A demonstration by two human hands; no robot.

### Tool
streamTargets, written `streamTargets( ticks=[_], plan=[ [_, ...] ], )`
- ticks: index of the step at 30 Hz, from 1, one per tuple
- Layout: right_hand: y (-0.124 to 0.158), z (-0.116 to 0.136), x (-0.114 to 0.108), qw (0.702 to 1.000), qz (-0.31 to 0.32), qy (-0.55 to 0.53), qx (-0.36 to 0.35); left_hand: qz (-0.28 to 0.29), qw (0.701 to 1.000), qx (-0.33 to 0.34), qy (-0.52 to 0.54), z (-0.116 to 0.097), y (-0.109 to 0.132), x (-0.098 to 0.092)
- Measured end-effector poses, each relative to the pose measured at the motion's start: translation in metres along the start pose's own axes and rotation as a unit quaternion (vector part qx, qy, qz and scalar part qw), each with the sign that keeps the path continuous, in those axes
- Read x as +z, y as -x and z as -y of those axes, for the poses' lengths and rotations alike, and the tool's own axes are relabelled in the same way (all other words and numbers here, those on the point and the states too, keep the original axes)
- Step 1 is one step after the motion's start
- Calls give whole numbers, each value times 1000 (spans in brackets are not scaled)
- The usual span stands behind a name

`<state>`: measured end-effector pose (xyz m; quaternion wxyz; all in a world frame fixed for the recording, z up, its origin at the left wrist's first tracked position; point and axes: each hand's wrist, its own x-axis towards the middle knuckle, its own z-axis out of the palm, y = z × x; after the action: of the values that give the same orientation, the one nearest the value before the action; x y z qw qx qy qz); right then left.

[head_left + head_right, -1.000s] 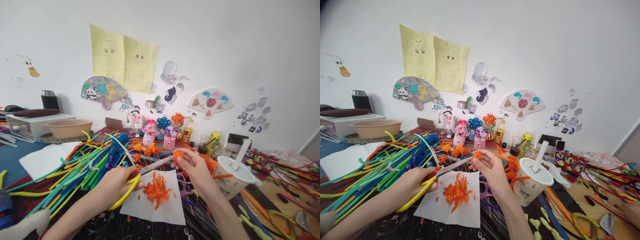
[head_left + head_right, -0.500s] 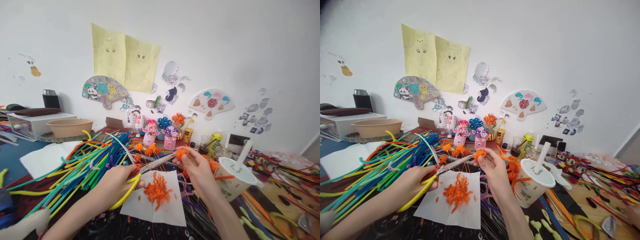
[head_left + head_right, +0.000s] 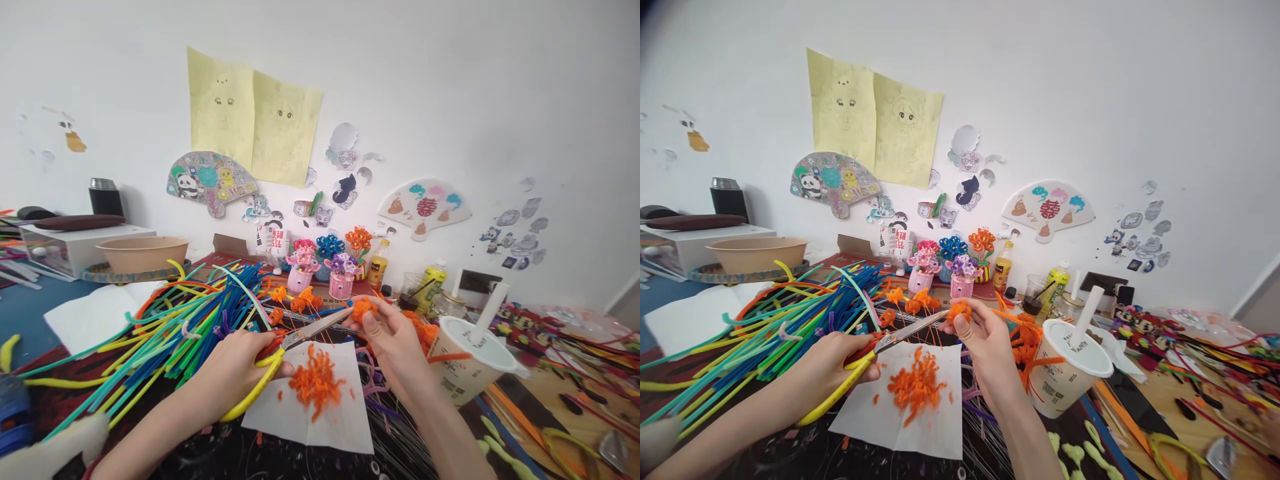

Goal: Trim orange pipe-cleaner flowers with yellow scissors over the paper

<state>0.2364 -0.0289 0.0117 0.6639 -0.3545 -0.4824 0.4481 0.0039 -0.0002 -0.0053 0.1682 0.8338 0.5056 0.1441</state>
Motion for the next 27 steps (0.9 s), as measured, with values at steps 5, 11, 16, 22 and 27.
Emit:
streamTargets(
  ticks=[5,11,16,22,27],
  plan=[
    [0,2,2,1000,-8,14,0,-11,1000,7,-3,0,1,-2],
    [0,1,1,1000,-6,20,-1,-14,1000,1,-17,1,1,-4],
    [-1,0,-1,1000,-14,20,1,-14,1000,4,-21,1,1,-4],
    [-1,0,-2,999,-35,31,3,-4,1000,-17,20,-1,1,-10],
    [-1,1,-3,997,-54,52,-1,-12,999,-12,34,-1,-2,-7]
  ],
)
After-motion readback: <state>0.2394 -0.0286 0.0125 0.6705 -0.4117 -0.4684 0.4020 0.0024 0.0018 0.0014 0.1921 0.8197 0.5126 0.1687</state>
